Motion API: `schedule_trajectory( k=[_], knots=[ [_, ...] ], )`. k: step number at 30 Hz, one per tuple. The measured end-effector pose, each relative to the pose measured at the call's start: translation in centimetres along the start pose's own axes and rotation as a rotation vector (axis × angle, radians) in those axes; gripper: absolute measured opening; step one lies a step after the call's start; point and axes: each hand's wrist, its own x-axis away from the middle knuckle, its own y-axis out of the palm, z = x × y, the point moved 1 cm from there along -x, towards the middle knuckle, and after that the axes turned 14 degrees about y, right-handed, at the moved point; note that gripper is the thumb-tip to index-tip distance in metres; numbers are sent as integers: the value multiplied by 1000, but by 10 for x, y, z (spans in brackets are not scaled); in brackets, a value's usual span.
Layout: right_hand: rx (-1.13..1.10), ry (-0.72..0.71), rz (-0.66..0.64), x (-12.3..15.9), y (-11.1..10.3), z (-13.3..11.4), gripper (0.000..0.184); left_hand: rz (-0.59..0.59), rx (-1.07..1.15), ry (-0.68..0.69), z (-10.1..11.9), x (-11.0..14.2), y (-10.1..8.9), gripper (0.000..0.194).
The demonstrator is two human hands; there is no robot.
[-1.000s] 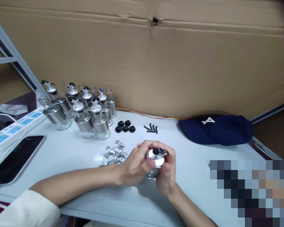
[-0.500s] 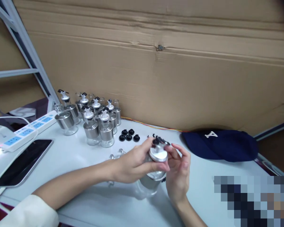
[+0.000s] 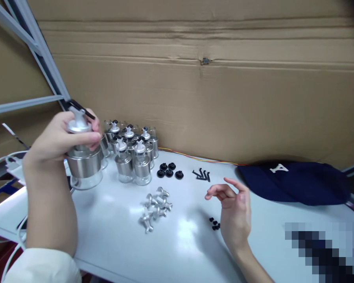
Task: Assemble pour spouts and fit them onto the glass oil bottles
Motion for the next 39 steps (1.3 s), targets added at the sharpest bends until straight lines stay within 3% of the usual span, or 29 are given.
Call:
schedule_trajectory(
  k=[3, 6, 11, 16, 23, 27, 29, 34, 36, 39],
  knots=[
    [16, 11, -14, 0, 0, 1, 31, -200, -81, -156, -26, 4, -15, 26],
    [41, 22, -27, 1, 0, 2, 29, -373, -166, -254, -48, 2, -18, 25],
    [82, 25, -33, 1, 0, 1, 30, -498, -192, -280, -63, 1, -17, 18],
    [88, 11, -53, 2, 0, 2, 27, -495, -230, -373, -64, -1, -16, 18],
    [155, -15, -91, 3, 1, 1, 22, -359, -321, -425, -62, -1, -12, 23],
    [203, -11, -104, 2, 1, 1, 18, -271, -519, -492, -61, -1, -19, 54],
    [263, 1, -121, 2, 0, 3, 17, -283, -633, -503, -54, -3, -20, 65],
    [380, 18, -191, 3, -1, 8, 15, -189, -1097, -546, -19, -3, -11, 88],
    [390, 15, -200, 3, -1, 9, 14, -167, -1235, -456, -3, 0, -4, 83],
    [392, 4, -199, 3, -1, 8, 13, -264, -1157, -112, 13, 4, 18, 55]
  ],
)
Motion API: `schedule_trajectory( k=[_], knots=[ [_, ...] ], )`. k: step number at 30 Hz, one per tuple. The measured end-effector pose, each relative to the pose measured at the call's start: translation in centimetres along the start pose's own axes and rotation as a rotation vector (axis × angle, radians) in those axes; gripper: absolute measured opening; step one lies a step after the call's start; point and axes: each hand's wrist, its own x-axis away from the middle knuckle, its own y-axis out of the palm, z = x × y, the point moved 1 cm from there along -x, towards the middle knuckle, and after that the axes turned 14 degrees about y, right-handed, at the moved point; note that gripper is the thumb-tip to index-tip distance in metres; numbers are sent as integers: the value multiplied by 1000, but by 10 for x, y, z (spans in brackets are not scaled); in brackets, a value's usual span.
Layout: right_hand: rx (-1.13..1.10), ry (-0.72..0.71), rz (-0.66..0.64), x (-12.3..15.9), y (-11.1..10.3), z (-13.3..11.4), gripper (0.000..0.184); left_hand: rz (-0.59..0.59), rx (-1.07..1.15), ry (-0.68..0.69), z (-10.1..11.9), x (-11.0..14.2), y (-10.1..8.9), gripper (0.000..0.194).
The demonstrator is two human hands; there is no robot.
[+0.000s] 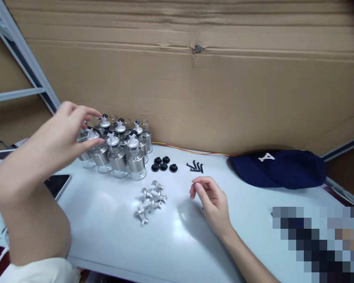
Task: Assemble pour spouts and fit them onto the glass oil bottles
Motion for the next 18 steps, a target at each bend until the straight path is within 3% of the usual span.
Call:
schedule_trajectory(
  k=[2, 5, 8, 12, 15, 18],
  knots=[
    [3, -5, 0, 0, 0, -1, 13, -38, 181, 264, 22, -1, 8, 35],
    [6, -5, -2, -1, -1, -3, 13, -418, 490, 570, 56, -7, 38, 24],
    [10, -2, 8, -2, -2, -3, 12, -651, 490, 585, 81, -17, 76, 34],
    [7, 0, 13, -2, -4, -4, 12, -841, 430, 563, 94, -29, 118, 35],
    [2, -10, 18, -2, -5, -7, 10, -924, 445, 604, 94, -33, 137, 34],
    [-6, -17, 23, -2, -7, -8, 9, -928, 479, 617, 92, -35, 147, 27]
  ],
)
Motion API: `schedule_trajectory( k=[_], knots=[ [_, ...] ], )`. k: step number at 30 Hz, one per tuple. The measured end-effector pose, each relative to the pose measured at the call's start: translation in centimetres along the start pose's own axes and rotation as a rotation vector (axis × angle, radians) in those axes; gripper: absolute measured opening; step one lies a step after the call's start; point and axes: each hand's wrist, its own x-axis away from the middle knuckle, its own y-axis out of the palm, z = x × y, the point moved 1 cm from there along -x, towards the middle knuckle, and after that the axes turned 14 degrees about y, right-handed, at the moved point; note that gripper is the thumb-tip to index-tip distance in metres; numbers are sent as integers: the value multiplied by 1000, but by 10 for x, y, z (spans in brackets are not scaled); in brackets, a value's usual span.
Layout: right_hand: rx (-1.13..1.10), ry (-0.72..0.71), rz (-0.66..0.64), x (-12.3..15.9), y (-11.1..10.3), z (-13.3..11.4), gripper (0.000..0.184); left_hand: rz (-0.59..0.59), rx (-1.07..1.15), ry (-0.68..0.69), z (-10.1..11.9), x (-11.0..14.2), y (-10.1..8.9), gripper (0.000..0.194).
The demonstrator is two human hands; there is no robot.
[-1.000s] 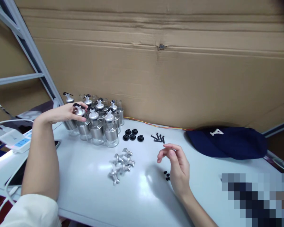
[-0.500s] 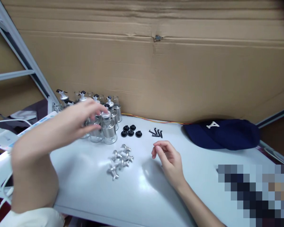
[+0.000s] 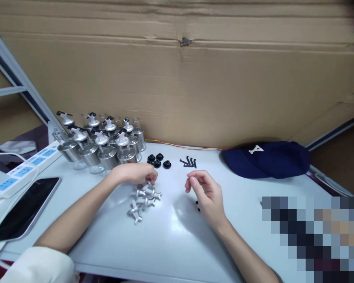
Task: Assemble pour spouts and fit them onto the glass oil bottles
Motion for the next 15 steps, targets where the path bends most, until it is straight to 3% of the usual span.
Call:
schedule_trajectory(
  k=[4, 9, 11, 15],
  knots=[
    [-11, 3, 4, 0, -1, 0, 8, 112, -15, 22, 6, 2, -5, 19],
    [-45, 6, 49, -5, -8, -1, 8, 445, 105, 183, 46, 6, -9, 10],
    [-32, 23, 23, -9, -12, -1, 9, 500, 243, 268, 64, 0, 3, 12],
    [79, 121, -208, -20, -23, 2, 15, 651, 525, 295, 89, -24, 52, 18]
  ],
)
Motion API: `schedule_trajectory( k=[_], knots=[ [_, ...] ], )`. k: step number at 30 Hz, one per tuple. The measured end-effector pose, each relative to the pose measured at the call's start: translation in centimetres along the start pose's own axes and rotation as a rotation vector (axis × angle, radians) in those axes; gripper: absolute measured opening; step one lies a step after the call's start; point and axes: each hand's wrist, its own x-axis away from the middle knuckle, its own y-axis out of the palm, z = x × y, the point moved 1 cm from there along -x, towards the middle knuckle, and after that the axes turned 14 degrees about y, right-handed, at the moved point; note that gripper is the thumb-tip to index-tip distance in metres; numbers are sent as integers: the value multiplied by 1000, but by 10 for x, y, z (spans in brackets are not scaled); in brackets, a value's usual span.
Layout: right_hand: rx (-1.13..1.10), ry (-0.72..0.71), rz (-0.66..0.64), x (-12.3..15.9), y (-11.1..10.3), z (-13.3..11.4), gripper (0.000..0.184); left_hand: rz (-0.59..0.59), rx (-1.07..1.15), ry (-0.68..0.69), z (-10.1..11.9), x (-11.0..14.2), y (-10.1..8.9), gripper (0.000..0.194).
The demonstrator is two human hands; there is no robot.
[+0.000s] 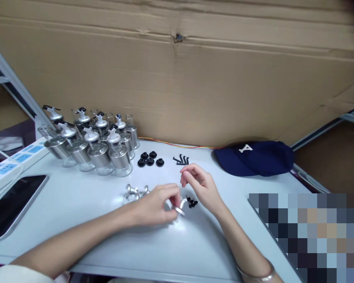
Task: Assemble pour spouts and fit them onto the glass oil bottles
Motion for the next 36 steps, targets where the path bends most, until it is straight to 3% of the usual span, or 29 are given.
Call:
schedule_trajectory(
  k=[3, 6, 12, 16, 21, 36],
  knots=[
    [85, 76, -66, -2, -11, 5, 19, 136, 18, -1, -13, 12, 31, 20],
    [175, 138, -77, 0, -18, 7, 20, 200, -4, 46, -21, 22, 40, 20],
    [468, 169, -119, 3, -25, 3, 21, 270, -78, 82, -32, 26, 31, 18],
    [652, 245, -224, 3, -29, 4, 25, 306, -109, 77, -35, 26, 31, 19],
    [710, 283, -305, 5, -31, 8, 6, 339, -80, 97, -36, 26, 32, 19],
    [730, 262, -262, 8, -26, 15, 8, 362, -39, 79, -35, 25, 31, 17]
  ],
)
